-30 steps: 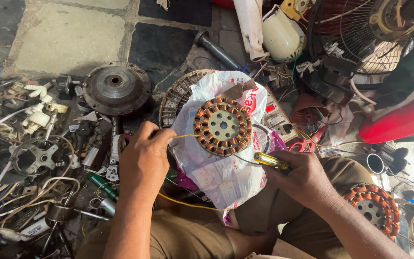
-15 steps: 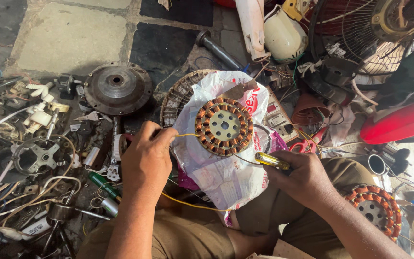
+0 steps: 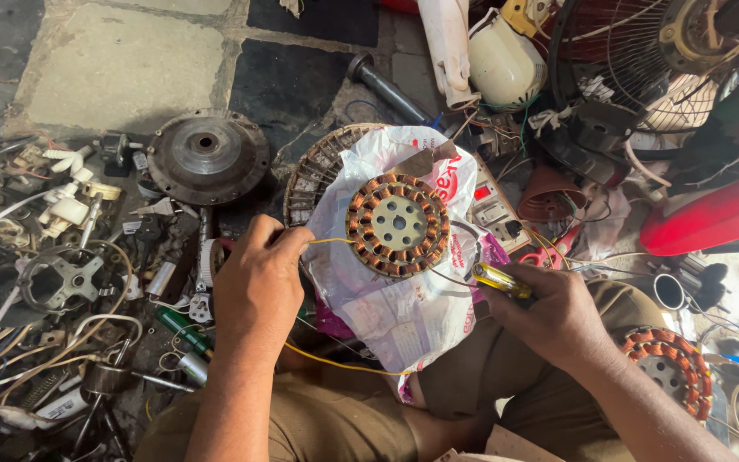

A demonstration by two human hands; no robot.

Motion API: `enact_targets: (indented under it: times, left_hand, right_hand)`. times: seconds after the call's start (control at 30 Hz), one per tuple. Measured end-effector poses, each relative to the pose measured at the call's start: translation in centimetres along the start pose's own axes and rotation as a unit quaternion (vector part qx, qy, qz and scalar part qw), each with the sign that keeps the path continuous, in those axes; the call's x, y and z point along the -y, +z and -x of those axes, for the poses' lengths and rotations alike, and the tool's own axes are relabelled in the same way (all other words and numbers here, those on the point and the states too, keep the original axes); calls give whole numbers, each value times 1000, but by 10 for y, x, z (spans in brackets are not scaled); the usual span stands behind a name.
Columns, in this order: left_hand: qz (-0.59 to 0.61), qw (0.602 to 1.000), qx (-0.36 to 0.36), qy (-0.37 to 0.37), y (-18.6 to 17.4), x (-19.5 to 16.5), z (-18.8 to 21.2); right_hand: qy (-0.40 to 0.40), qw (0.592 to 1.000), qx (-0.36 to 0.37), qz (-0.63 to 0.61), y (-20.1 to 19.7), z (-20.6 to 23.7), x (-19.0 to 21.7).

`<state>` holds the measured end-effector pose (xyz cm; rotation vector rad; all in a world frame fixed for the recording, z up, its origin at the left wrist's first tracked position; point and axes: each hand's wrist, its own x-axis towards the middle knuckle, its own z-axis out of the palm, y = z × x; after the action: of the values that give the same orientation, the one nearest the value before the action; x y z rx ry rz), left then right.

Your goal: The person sits on the floor and winds copper wire around the slots of a fan motor stator, guiding the wire by hand and using a screwdriver to help seat the wire turns. They work around the stator ring, then lift and turn the wound stator at the end.

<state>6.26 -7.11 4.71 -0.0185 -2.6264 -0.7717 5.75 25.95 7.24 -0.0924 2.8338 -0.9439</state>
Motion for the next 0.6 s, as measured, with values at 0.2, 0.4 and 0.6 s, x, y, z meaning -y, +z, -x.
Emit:
enact_targets:
  times: [0.2,0.4,0.6]
  left_hand:
    - [-3,1000,1,0,0,-1,1]
    - [-7,1000,-1,6,0,-2,0]
    - [-4,1000,2,2,-1,-1,0]
  right_hand:
    - [-9,1000,-17,-1,-1,0,-2]
    - [-13,1000,-19,14,-1,0,-1]
    - [7,999,-10,31,-3,0,1]
